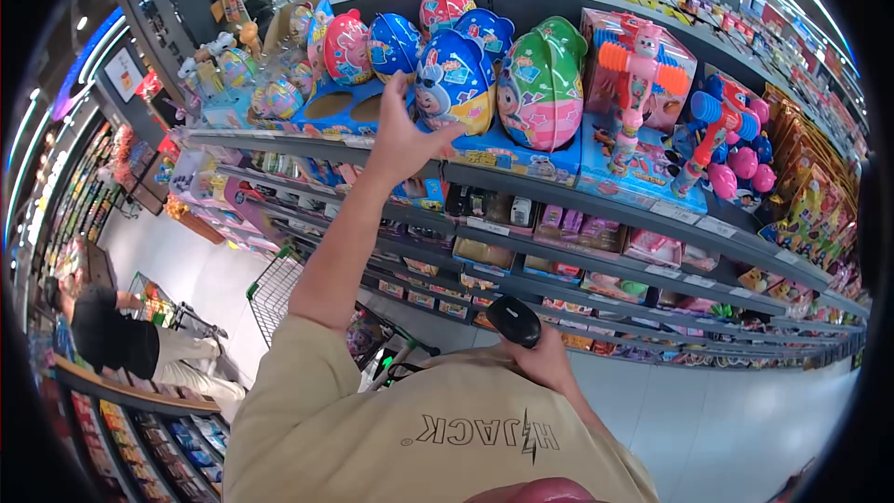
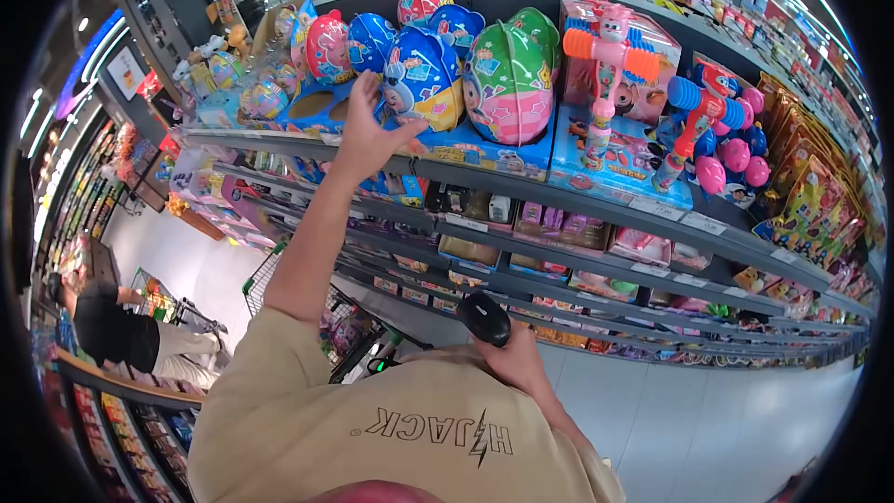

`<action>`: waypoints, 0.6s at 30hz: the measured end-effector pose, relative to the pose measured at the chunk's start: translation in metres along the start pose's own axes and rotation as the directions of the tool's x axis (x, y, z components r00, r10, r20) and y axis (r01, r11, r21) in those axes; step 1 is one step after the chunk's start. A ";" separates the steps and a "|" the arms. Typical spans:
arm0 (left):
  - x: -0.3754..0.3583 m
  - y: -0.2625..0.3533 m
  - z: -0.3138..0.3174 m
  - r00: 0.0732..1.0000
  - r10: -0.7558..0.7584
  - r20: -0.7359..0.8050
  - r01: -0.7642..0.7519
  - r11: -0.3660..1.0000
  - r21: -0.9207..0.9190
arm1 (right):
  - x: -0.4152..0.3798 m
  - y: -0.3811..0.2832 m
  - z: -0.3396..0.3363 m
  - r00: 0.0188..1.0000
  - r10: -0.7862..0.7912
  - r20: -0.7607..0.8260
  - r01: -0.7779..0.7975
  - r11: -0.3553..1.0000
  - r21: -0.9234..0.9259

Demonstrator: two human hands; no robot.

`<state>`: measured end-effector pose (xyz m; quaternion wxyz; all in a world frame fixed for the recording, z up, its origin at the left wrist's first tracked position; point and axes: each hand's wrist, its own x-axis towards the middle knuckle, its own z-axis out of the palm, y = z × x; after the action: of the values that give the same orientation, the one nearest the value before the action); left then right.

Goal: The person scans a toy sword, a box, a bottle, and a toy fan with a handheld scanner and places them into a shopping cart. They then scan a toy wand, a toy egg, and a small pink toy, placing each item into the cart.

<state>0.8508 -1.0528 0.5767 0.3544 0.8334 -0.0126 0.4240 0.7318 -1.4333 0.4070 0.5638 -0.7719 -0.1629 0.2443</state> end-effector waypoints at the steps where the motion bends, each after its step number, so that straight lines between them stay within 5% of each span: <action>1: 0.009 0.010 0.007 0.998 -0.058 0.018 0.059 0.997 -0.041 | -0.002 -0.001 -0.006 1.000 -0.021 -0.009 0.021 1.000 0.018; 6: 0.022 0.012 0.021 0.988 -0.147 -0.038 0.134 0.960 -0.246 | -0.016 0.006 -0.029 0.996 -0.088 -0.033 0.088 0.996 0.023; 9: 0.016 0.008 0.018 0.977 0.041 -0.209 -0.088 0.971 -0.223 | -0.012 0.032 -0.031 0.985 -0.168 -0.039 0.171 0.983 0.063; 11: 0.009 0.002 0.000 0.931 -0.006 -0.366 -0.164 0.887 -0.432 | -0.010 0.033 -0.032 0.994 -0.112 0.009 0.110 0.988 0.112; 15: -0.043 -0.005 -0.040 0.901 -0.254 -0.352 -0.176 0.528 -0.831 | -0.003 0.032 -0.028 0.995 -0.047 0.088 0.041 0.997 0.069; 18: -0.103 0.016 -0.061 0.893 -0.415 -0.177 -0.148 0.103 -0.984 | 0.007 0.006 -0.008 0.917 -0.398 0.025 0.394 0.914 0.091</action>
<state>0.7376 -1.0569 0.5362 0.8473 0.2693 -0.1370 0.4368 0.7418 -1.4382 0.4018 0.6302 -0.6930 -0.3174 0.1482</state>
